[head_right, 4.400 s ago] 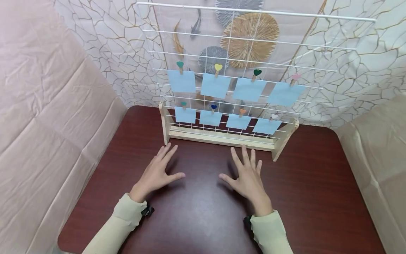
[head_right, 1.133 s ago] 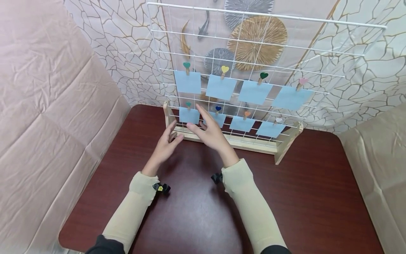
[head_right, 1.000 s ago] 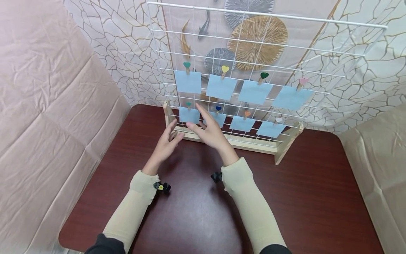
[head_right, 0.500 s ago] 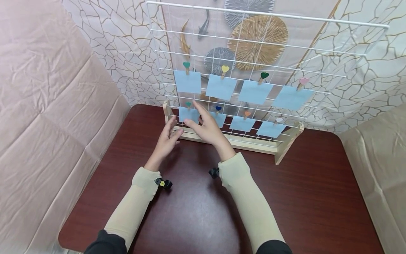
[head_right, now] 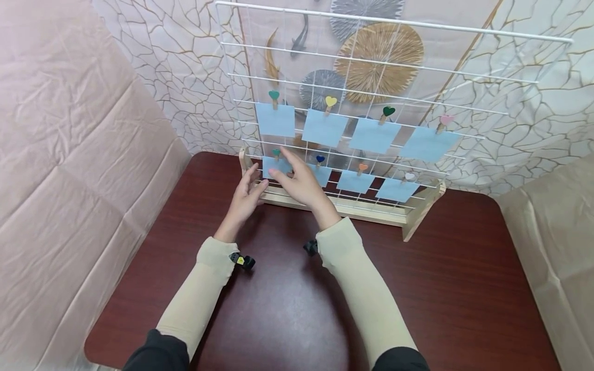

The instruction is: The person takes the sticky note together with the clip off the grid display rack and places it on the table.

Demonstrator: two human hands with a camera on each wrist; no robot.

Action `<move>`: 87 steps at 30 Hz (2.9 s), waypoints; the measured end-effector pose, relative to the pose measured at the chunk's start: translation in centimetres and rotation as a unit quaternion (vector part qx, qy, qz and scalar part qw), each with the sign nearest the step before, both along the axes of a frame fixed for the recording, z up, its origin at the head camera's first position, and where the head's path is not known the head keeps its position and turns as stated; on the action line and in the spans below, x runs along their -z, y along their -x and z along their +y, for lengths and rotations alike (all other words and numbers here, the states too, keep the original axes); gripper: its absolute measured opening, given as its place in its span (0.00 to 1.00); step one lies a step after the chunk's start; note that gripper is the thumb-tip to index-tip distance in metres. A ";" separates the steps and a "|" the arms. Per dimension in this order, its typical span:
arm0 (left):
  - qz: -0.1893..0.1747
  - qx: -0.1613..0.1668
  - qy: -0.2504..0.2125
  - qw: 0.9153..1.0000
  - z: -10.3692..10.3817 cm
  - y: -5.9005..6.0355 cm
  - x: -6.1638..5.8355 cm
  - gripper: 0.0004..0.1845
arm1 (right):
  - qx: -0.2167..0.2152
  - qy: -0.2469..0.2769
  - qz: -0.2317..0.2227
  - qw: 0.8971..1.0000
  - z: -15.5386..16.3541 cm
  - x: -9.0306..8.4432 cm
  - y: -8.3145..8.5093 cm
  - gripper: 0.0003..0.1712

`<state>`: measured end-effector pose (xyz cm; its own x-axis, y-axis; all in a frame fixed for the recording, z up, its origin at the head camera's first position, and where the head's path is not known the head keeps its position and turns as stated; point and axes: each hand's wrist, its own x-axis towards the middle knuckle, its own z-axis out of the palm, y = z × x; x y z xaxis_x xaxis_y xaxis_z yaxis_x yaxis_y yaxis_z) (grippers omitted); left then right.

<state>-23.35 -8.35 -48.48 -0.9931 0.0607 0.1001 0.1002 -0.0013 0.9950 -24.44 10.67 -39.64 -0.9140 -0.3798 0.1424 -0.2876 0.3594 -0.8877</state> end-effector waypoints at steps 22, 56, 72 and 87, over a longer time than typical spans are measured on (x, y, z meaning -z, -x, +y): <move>-0.027 0.004 -0.024 0.999 0.3 0.9 -0.4 0.31 | 0.023 -0.068 0.014 0.997 -0.9 -0.4 1.1 0.38; 0.006 -0.119 -0.033 0.992 1.8 2.1 -0.1 0.13 | 0.168 -0.029 0.103 0.980 -2.9 0.9 2.3 0.17; 0.020 -0.118 0.010 0.993 1.7 2.2 -0.1 0.11 | 0.172 0.015 0.123 0.977 -3.3 1.2 2.0 0.13; 0.025 -0.114 0.006 0.993 1.5 1.9 0.5 0.10 | 0.186 0.025 0.129 0.974 -3.3 1.6 2.3 0.12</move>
